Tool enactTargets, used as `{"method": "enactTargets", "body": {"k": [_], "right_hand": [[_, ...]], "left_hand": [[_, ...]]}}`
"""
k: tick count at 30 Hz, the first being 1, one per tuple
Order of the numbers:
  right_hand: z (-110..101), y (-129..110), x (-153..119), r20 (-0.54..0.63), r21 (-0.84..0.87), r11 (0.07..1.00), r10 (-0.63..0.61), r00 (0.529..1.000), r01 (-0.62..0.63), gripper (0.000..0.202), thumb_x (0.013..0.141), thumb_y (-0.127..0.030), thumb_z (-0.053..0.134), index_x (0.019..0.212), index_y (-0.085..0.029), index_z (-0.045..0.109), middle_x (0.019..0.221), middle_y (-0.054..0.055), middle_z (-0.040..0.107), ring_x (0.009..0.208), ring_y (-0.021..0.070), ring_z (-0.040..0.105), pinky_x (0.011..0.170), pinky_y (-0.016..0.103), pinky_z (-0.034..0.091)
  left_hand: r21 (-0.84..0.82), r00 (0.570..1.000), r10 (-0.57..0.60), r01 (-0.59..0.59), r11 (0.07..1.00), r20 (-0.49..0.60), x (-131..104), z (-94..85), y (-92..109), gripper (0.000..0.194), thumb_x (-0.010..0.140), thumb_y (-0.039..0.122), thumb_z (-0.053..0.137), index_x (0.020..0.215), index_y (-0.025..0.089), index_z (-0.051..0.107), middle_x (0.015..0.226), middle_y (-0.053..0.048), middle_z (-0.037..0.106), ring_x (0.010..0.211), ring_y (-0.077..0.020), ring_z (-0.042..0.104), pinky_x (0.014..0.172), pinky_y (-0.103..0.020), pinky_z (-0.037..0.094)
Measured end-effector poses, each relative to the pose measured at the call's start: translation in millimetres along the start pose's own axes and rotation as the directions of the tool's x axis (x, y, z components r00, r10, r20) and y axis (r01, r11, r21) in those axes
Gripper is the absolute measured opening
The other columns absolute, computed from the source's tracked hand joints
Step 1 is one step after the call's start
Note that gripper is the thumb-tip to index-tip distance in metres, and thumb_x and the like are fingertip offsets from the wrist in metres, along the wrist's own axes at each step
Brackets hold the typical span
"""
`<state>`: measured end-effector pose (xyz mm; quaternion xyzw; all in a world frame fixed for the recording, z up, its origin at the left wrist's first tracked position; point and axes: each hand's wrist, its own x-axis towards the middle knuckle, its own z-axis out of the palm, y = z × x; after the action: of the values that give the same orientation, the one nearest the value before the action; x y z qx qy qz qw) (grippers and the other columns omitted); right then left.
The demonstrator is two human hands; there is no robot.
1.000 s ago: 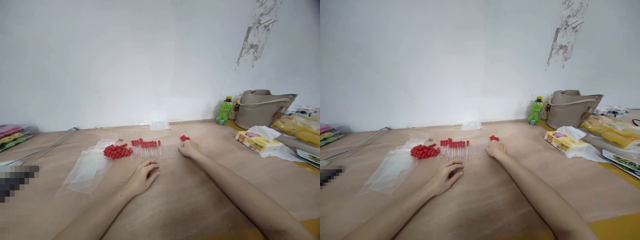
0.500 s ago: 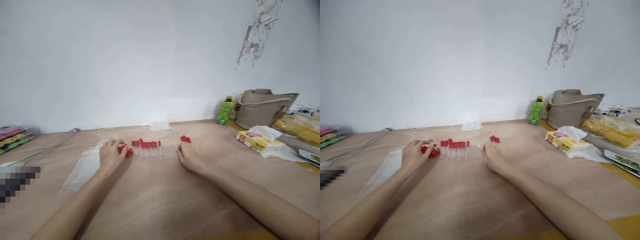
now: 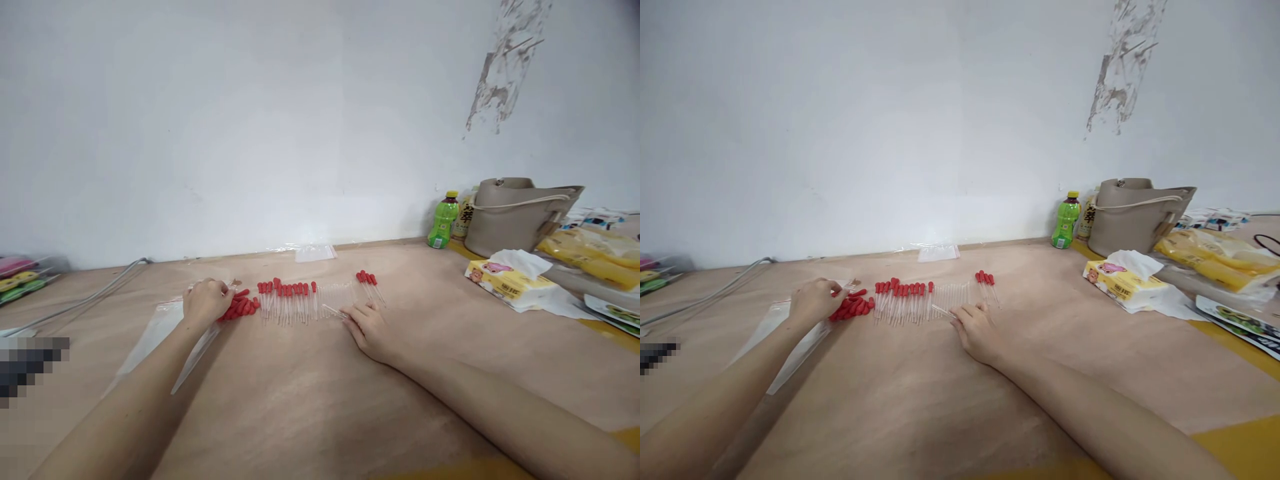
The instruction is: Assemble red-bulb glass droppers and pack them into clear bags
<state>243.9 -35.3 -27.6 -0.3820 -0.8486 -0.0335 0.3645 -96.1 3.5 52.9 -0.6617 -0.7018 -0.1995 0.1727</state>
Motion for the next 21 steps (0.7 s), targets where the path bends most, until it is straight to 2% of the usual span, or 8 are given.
{"method": "enactTargets", "body": {"k": [3, 6, 8, 10, 12, 16, 19, 21], "right_hand": [[0, 0, 0, 0.001, -0.01, 1.0, -0.019, 1.0, 0.019, 0.021, 0.086, -0.018, 0.037, 0.096, -0.017, 0.056, 0.081, 0.006, 0.061, 0.075, 0.0149, 0.054, 0.073, 0.031, 0.032], [0, 0, 0, -0.003, 0.022, 0.999, -0.026, 1.0, 0.026, 0.019, 0.086, -0.017, 0.037, 0.091, -0.017, 0.055, 0.082, 0.006, 0.06, 0.075, 0.0148, 0.053, 0.074, 0.031, 0.033], [0, -1, 0, -0.006, 0.05, 0.998, -0.028, 1.0, 0.028, 0.017, 0.086, -0.016, 0.036, 0.088, -0.017, 0.053, 0.081, 0.005, 0.059, 0.074, 0.0148, 0.052, 0.074, 0.032, 0.033], [-1, -1, 0, 0.006, 0.072, 0.997, -0.03, 1.0, 0.029, 0.016, 0.085, -0.015, 0.036, 0.087, -0.017, 0.051, 0.08, 0.005, 0.059, 0.073, 0.0147, 0.051, 0.074, 0.032, 0.034], [-3, -2, -1, 0.028, 0.091, 0.995, -0.029, 0.999, 0.027, 0.015, 0.085, -0.015, 0.035, 0.088, -0.016, 0.05, 0.081, 0.005, 0.058, 0.073, 0.0149, 0.051, 0.073, 0.031, 0.036], [-7, -5, -1, 0.056, 0.105, 0.994, -0.027, 0.998, 0.021, 0.015, 0.085, -0.017, 0.037, 0.089, -0.016, 0.051, 0.082, 0.006, 0.059, 0.077, 0.0157, 0.051, 0.071, 0.029, 0.039], [-6, -4, -2, 0.07, 0.098, 0.994, -0.047, 0.996, 0.04, 0.018, 0.086, -0.02, 0.037, 0.09, -0.016, 0.054, 0.083, 0.006, 0.059, 0.077, 0.0158, 0.052, 0.072, 0.03, 0.04], [-4, -4, -3, 0.069, 0.097, 0.994, -0.063, 0.996, 0.056, 0.02, 0.086, -0.022, 0.038, 0.095, -0.017, 0.055, 0.084, 0.006, 0.06, 0.077, 0.0157, 0.052, 0.073, 0.03, 0.041]], "left_hand": [[-0.072, 0.996, 0.024, -0.03, 0.997, -0.082, -6, -3.6, 8, 0.03, 0.079, 0.036, 0.046, 0.071, 0.01, 0.061, 0.081, -0.011, 0.058, 0.087, -0.0314, 0.053, 0.077, -0.048, 0.038], [-0.184, 0.987, 0.103, -0.125, 0.975, -0.125, -25, -1.4, 29, 0.027, 0.084, 0.033, 0.042, 0.087, 0.014, 0.06, 0.089, -0.008, 0.059, 0.084, -0.021, 0.055, 0.077, -0.034, 0.042], [-0.283, 0.975, 0.204, -0.221, 0.933, -0.086, -46, 3.2, 48, 0.023, 0.085, 0.034, 0.042, 0.09, 0.02, 0.06, 0.086, -0.002, 0.06, 0.073, -0.0145, 0.056, 0.066, -0.025, 0.045], [-0.516, 0.943, 0.334, -0.288, 0.807, -0.004, -68, 8.9, 67, 0.02, 0.084, 0.032, 0.044, 0.089, 0.02, 0.06, 0.081, -0.001, 0.061, 0.069, -0.0136, 0.055, 0.06, -0.023, 0.044], [-0.628, 0.908, 0.417, -0.299, 0.719, 0.046, -85, 13.8, 81, 0.018, 0.083, 0.031, 0.047, 0.086, 0.02, 0.062, 0.074, 0.0, 0.06, 0.064, -0.0127, 0.053, 0.057, -0.023, 0.043], [-0.66, 0.887, 0.452, -0.287, 0.695, 0.09, -99, 17.6, 92, 0.017, 0.082, 0.027, 0.047, 0.088, 0.02, 0.062, 0.073, -0.001, 0.056, 0.061, -0.0122, 0.051, 0.054, -0.023, 0.041], [-0.642, 0.877, 0.471, -0.308, 0.702, 0.093, -97, 18.0, 95, 0.02, 0.081, 0.028, 0.049, 0.094, 0.02, 0.062, 0.08, -0.003, 0.057, 0.068, -0.014, 0.053, 0.062, -0.026, 0.043], [-0.636, 0.881, 0.466, -0.313, 0.705, 0.084, -95, 18.8, 99, 0.02, 0.082, 0.029, 0.048, 0.091, 0.021, 0.064, 0.082, -0.004, 0.056, 0.073, -0.0154, 0.053, 0.066, -0.028, 0.043]]}}
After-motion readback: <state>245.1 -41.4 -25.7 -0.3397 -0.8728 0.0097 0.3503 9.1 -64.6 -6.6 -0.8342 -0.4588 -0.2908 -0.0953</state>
